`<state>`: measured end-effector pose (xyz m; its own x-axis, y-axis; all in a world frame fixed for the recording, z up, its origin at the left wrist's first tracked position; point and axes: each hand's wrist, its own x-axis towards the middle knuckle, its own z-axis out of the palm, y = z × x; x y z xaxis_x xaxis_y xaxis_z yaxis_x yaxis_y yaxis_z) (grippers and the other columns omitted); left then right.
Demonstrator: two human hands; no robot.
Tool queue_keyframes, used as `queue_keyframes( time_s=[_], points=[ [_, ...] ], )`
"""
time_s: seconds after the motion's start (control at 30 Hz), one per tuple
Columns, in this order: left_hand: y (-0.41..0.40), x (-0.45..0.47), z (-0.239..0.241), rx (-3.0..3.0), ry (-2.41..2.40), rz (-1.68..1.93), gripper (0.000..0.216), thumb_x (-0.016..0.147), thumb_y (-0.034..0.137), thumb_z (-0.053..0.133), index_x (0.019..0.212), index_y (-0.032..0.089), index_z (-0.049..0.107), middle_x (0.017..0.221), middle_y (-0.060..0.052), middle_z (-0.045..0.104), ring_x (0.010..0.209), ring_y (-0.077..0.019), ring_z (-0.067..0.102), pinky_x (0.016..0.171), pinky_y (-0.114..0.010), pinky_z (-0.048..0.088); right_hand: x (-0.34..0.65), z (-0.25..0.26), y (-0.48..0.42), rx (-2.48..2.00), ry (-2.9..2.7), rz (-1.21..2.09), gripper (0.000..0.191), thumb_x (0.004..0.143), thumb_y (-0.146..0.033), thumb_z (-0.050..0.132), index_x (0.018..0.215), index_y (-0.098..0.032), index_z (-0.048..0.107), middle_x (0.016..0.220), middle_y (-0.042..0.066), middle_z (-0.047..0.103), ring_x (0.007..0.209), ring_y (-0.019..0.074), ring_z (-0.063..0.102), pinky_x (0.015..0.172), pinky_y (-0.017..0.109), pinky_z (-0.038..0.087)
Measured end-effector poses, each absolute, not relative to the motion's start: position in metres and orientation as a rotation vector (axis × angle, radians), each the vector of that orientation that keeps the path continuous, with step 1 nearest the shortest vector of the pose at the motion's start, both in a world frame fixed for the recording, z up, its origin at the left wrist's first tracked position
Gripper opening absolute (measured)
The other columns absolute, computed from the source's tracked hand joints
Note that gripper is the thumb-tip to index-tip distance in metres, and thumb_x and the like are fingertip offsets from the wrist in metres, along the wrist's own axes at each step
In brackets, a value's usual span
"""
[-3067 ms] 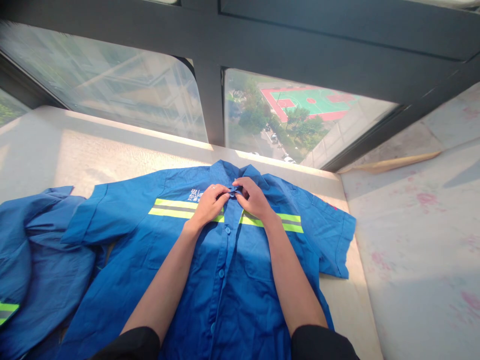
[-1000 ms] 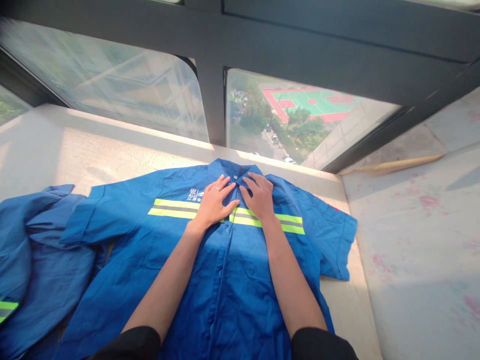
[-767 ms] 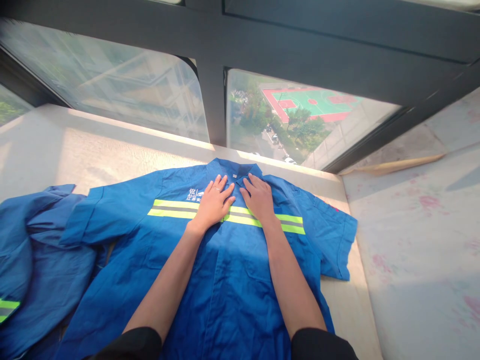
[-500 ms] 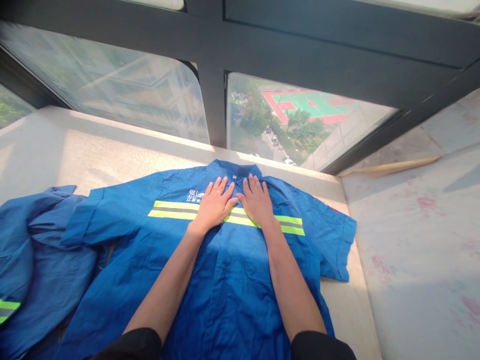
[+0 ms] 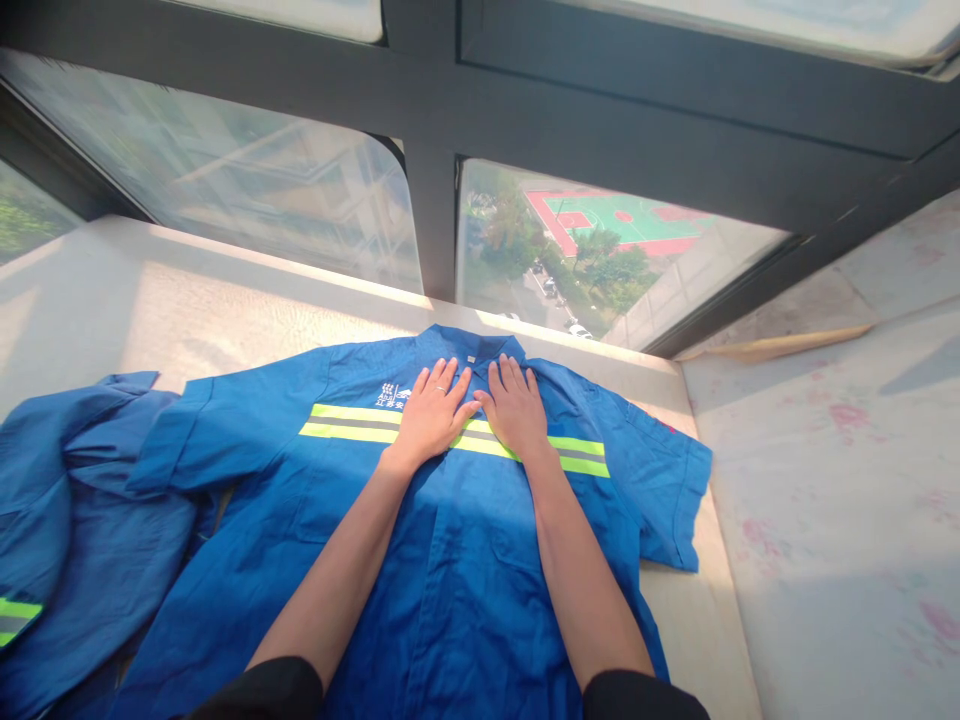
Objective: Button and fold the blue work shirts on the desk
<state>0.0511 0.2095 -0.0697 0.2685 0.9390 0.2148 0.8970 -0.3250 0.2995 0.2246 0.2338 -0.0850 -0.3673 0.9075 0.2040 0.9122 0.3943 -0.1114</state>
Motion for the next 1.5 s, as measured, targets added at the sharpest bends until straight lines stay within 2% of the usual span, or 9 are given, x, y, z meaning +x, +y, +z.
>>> queue_keyframes(
  time_s=[0.53,0.7,0.8,0.87,1.03,1.13,1.3,1.4,1.5],
  points=[
    [0.211,0.054,-0.072,2.411,1.744,0.634,0.063,0.096,0.056,0.038,0.145,0.017,0.047,0.154,-0.015,0.041,0.146,-0.0317,0.029,0.120,-0.051,0.020,0.221,-0.086,0.234,-1.650,-2.372,-0.080,0.057,0.103,-0.042,0.030,0.150,-0.010,0.038,0.156,0.018,0.034,0.145,0.0307,0.030,0.116,0.052,0.023],
    [0.209,0.051,-0.067,2.444,1.717,0.726,0.045,0.099,0.037,0.037,0.129,0.011,0.059,0.140,-0.019,0.054,0.136,-0.0301,0.044,0.113,-0.048,0.032,0.220,-0.085,0.233,-1.668,-2.365,-0.072,0.060,0.103,-0.044,0.031,0.149,-0.007,0.037,0.156,0.019,0.034,0.145,0.0310,0.030,0.117,0.051,0.021],
    [0.199,0.045,-0.062,2.586,1.525,0.664,0.032,0.097,0.026,0.041,0.111,0.014,0.066,0.126,-0.016,0.063,0.124,-0.0275,0.054,0.102,-0.044,0.042,0.221,-0.085,0.233,-1.672,-2.359,-0.066,0.059,0.103,-0.044,0.033,0.150,-0.008,0.037,0.156,0.019,0.035,0.145,0.0305,0.030,0.117,0.051,0.021],
    [0.187,0.040,-0.059,2.665,1.422,0.572,0.029,0.096,0.025,0.042,0.108,0.016,0.067,0.123,-0.015,0.064,0.121,-0.0269,0.056,0.099,-0.043,0.045,0.220,-0.086,0.233,-1.672,-2.356,-0.067,0.058,0.103,-0.043,0.034,0.149,-0.008,0.038,0.155,0.019,0.036,0.145,0.0307,0.030,0.116,0.051,0.022],
    [0.137,0.021,-0.057,2.664,1.617,0.489,0.053,0.099,0.046,0.038,0.136,0.011,0.052,0.146,-0.020,0.049,0.140,-0.0311,0.040,0.108,-0.045,0.038,0.215,-0.087,0.231,-1.721,-2.268,-0.113,0.055,0.102,-0.041,0.037,0.146,-0.008,0.044,0.153,0.021,0.039,0.143,0.0337,0.033,0.115,0.055,0.023],
    [0.099,0.006,-0.054,2.631,1.711,0.359,0.068,0.097,0.058,0.034,0.143,0.010,0.046,0.151,-0.022,0.042,0.144,-0.0341,0.032,0.113,-0.049,0.031,0.212,-0.085,0.224,-1.779,-2.176,-0.125,0.052,0.101,-0.037,0.039,0.140,-0.005,0.050,0.149,0.025,0.044,0.139,0.0366,0.038,0.114,0.058,0.024],
    [0.052,-0.023,-0.048,2.591,1.835,0.227,0.074,0.096,0.060,0.030,0.150,0.010,0.037,0.157,-0.022,0.032,0.148,-0.0355,0.023,0.118,-0.054,0.022,0.210,-0.073,0.177,-1.742,-2.079,-0.084,0.049,0.102,-0.033,0.033,0.141,-0.006,0.048,0.146,0.023,0.048,0.137,0.0323,0.042,0.112,0.053,0.030],
    [0.044,-0.043,-0.051,2.551,1.893,0.179,0.073,0.097,0.058,0.029,0.151,0.009,0.034,0.158,-0.022,0.029,0.149,-0.0352,0.021,0.118,-0.053,0.021,0.211,-0.065,0.127,-1.607,-2.204,-0.089,0.054,0.102,-0.039,0.035,0.146,-0.007,0.041,0.153,0.021,0.039,0.143,0.0312,0.034,0.116,0.048,0.027],
    [0.044,-0.063,-0.059,2.494,1.903,0.140,0.073,0.097,0.057,0.031,0.151,0.008,0.034,0.158,-0.021,0.029,0.148,-0.0344,0.022,0.119,-0.050,0.023,0.226,-0.066,0.079,-1.549,-2.347,-0.083,0.058,0.101,-0.045,0.037,0.148,-0.011,0.039,0.158,0.020,0.030,0.146,0.0333,0.026,0.116,0.052,0.026]
  ],
)
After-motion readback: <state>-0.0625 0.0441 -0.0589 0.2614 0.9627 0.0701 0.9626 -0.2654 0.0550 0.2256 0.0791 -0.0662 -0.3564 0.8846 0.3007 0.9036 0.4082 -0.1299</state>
